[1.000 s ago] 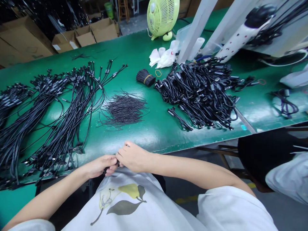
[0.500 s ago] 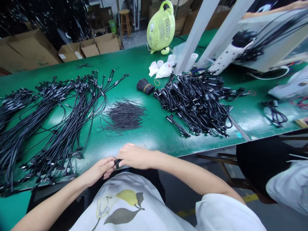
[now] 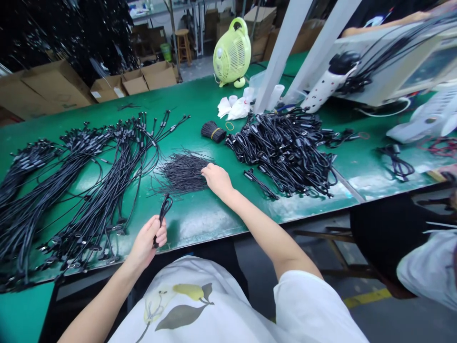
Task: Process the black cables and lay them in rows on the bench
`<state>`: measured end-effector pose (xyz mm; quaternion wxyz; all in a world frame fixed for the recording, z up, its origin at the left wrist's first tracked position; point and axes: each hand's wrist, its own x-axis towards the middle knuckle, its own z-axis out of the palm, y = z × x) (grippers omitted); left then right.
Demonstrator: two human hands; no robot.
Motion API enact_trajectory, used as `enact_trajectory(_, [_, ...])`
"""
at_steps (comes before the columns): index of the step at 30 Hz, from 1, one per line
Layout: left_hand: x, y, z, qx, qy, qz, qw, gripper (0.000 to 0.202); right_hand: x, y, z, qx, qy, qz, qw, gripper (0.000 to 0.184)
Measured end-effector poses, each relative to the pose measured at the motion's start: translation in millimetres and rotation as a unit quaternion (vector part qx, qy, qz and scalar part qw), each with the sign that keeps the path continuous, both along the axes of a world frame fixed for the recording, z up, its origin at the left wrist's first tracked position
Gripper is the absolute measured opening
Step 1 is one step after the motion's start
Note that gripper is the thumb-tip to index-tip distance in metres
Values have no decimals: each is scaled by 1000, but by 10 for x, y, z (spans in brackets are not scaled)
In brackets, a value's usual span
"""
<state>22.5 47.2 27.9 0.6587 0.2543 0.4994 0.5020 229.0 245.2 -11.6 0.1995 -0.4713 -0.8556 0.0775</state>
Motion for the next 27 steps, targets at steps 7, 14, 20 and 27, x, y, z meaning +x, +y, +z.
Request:
enact_trajectory(7, [271,175,-12,19,-53,-22,998,52,-125,-1017,187,-154,226,47,961,16])
enact_trajectory(14, [246,183,18,30,-49,-45,997,44,-245,-1450,276,-108,251,135,952,24])
enact_trajectory(20, [158,99,-115,146,265,-10,953,25,-349,-1439,364,129,25,162,978,29])
enact_trajectory(27, [4,77,-154,182,486,-95,850,21,-437,-1336,438,311,-110,317,889,29])
